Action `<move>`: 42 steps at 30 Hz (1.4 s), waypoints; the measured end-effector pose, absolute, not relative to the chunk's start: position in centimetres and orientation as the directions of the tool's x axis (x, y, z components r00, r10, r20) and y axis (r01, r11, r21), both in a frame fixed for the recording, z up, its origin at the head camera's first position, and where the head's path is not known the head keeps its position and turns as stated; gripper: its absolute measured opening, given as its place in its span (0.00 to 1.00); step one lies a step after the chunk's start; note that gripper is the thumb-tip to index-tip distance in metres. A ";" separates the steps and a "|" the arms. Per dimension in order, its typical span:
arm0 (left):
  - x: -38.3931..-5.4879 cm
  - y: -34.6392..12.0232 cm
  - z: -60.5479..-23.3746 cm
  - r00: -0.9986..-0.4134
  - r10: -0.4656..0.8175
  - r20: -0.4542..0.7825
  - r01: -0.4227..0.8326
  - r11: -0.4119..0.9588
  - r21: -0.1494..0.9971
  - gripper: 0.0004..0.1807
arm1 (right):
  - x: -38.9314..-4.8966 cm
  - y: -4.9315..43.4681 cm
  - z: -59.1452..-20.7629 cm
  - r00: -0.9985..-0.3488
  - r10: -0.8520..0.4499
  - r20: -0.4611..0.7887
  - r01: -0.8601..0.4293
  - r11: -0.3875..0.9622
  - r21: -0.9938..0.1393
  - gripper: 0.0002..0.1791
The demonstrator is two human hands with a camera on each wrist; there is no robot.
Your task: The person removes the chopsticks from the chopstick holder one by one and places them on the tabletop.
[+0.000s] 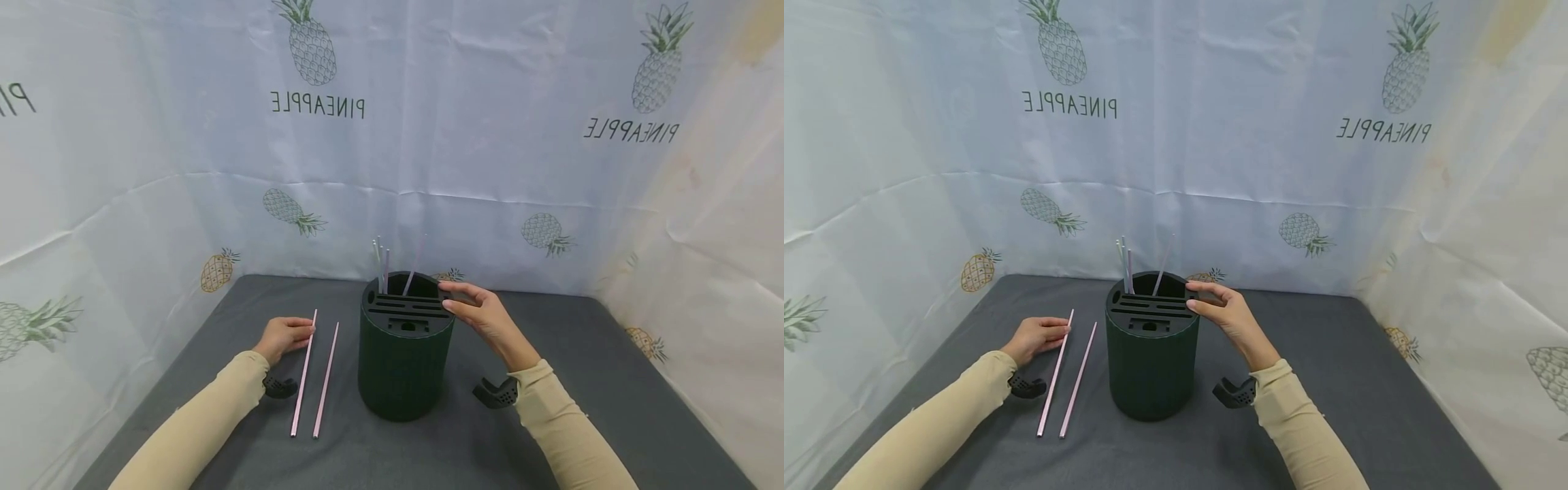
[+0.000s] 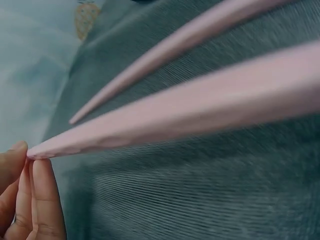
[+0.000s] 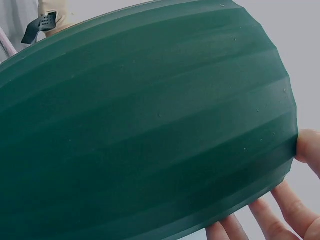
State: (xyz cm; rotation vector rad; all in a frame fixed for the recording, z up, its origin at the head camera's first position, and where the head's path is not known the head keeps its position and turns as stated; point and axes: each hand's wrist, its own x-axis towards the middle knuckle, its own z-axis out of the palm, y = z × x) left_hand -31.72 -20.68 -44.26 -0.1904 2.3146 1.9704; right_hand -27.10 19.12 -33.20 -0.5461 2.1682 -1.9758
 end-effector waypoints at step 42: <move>-31.4 -19.2 -41.9 -0.999 -0.006 -0.044 -0.044 0.221 0.974 0.21 | -26.9 19.2 -33.1 -0.923 -0.364 0.123 -0.160 0.073 -0.984 0.30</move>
